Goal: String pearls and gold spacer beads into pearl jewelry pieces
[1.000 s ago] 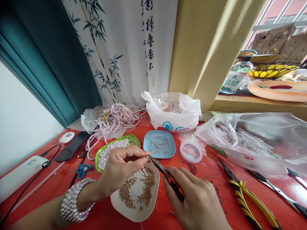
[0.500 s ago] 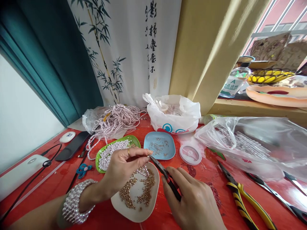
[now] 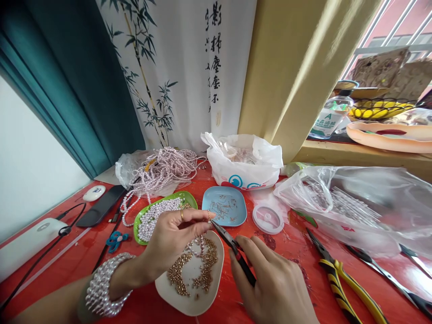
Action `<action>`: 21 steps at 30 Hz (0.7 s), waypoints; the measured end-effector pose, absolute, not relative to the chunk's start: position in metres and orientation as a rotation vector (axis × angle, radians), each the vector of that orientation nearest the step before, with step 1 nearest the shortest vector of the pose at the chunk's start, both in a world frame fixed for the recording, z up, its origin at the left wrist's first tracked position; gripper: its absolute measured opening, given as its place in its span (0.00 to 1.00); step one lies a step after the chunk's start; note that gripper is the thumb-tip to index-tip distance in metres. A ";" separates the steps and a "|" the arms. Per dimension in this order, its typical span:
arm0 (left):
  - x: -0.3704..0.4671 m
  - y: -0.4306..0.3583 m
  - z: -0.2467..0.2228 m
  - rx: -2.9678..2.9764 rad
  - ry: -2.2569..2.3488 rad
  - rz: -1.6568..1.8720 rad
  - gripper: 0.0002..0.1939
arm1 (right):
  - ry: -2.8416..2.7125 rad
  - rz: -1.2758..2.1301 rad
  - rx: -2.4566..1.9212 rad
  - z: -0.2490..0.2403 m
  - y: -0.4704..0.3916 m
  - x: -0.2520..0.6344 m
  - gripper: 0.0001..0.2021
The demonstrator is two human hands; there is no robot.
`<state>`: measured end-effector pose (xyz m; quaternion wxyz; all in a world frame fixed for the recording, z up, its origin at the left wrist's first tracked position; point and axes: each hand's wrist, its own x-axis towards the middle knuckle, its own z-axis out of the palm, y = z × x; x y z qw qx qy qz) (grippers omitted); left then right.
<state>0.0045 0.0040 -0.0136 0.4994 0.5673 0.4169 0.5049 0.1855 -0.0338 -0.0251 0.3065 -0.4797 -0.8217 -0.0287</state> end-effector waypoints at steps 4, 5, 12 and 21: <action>0.004 0.005 -0.009 1.273 1.037 1.111 0.08 | -2.160 0.207 -1.341 -0.021 -0.034 0.183 0.09; 0.004 0.005 -0.008 1.255 1.035 1.109 0.08 | -2.160 0.246 -1.356 -0.021 -0.035 0.182 0.09; 0.003 0.004 -0.009 1.228 0.958 1.208 0.06 | -2.155 0.328 -1.373 -0.016 -0.037 0.179 0.10; 0.001 0.005 -0.006 1.328 0.976 1.219 0.06 | -2.157 0.101 -1.342 -0.011 -0.033 0.186 0.08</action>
